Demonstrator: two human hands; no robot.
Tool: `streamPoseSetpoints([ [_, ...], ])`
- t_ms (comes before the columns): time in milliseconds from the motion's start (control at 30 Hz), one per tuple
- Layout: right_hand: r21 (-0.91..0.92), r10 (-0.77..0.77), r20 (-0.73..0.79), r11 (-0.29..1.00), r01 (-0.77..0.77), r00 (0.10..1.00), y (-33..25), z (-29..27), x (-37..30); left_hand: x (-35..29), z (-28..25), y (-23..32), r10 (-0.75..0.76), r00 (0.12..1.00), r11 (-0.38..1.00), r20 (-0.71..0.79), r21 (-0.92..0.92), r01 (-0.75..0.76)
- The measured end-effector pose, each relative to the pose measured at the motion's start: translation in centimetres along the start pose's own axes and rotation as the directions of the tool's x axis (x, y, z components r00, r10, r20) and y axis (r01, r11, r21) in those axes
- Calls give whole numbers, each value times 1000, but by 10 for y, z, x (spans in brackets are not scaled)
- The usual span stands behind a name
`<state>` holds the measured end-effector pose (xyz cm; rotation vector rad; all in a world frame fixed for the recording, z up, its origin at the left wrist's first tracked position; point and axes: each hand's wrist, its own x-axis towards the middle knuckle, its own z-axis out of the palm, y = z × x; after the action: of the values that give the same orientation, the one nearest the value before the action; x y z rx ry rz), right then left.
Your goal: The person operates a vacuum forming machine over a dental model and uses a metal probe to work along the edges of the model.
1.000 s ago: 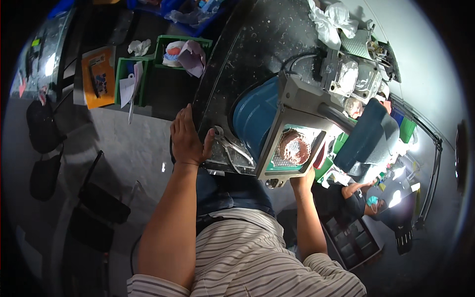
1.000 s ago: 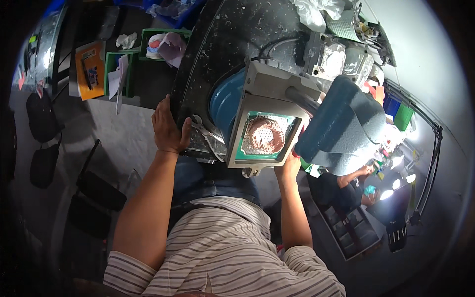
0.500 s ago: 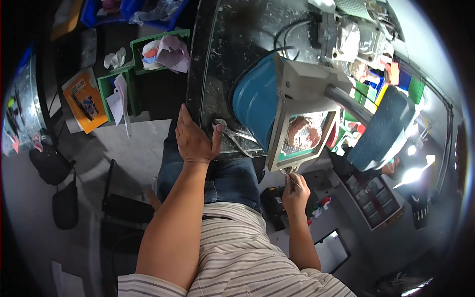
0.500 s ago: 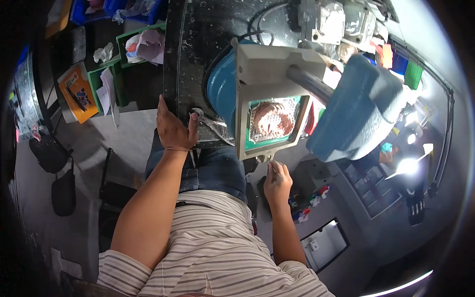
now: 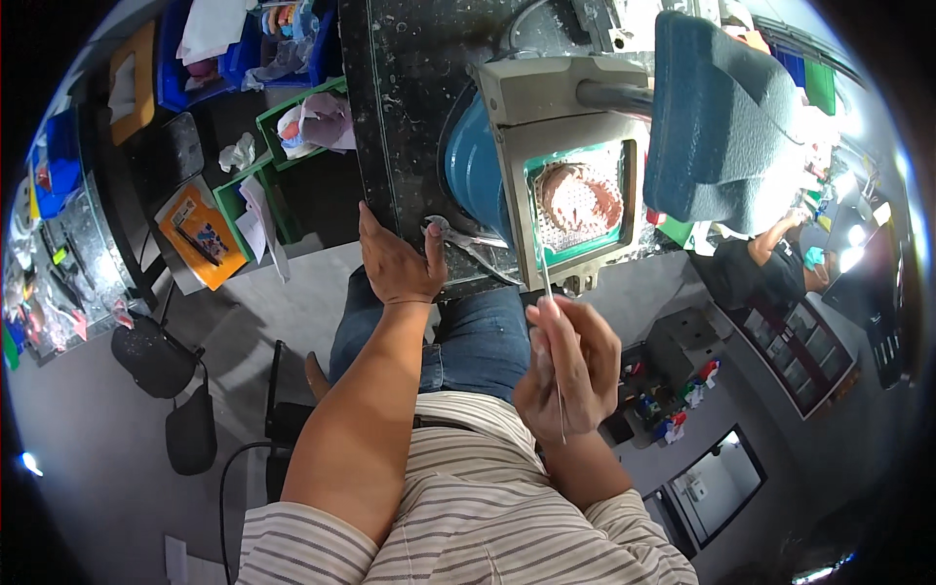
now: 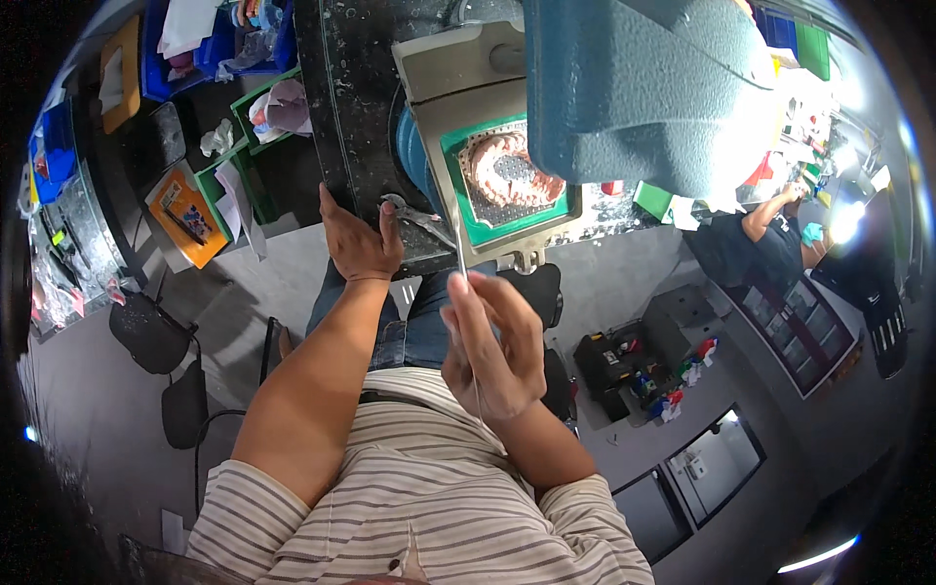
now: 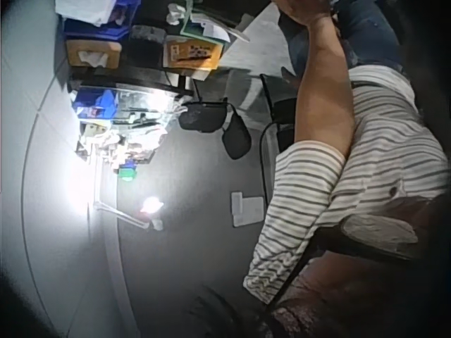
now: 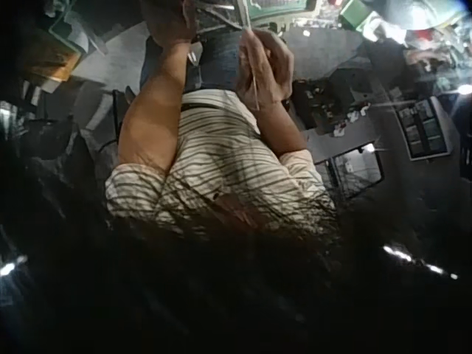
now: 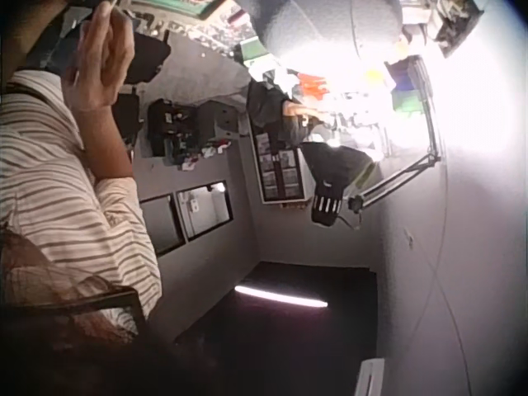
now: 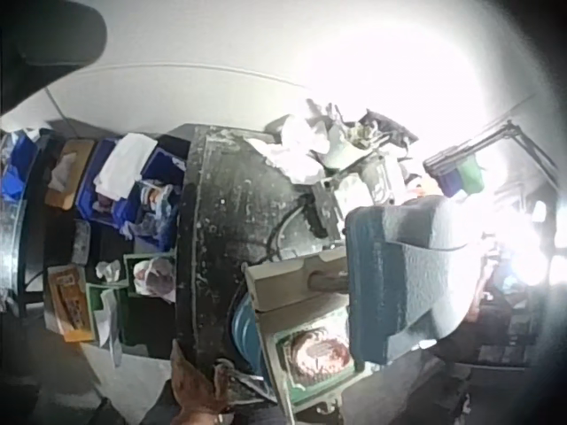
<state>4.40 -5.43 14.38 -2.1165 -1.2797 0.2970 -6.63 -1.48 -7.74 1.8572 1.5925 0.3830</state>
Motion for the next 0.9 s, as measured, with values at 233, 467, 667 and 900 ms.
streamPoseSetpoints([
  [233, 9, -69, -126, 997, 71, 990, 8, 32, 18, 1, -2, 1, 11, 1000, 1000, -3, -6, -11],
  [467, -44, -30, -186, 999, 22, 982, 3, 39, 25, 1, -1, 0, 32, 999, 999, -24, 23, -32],
  [667, -153, -76, -161, 987, 51, 984, 6, 39, 30, 2, -2, 1, 11, 1000, 1000, -10, -18, -11],
  [900, -222, -77, 32, 972, 82, 996, -1, 30, 33, 1, -2, 1, 23, 1000, 1000, -14, 8, -23],
])
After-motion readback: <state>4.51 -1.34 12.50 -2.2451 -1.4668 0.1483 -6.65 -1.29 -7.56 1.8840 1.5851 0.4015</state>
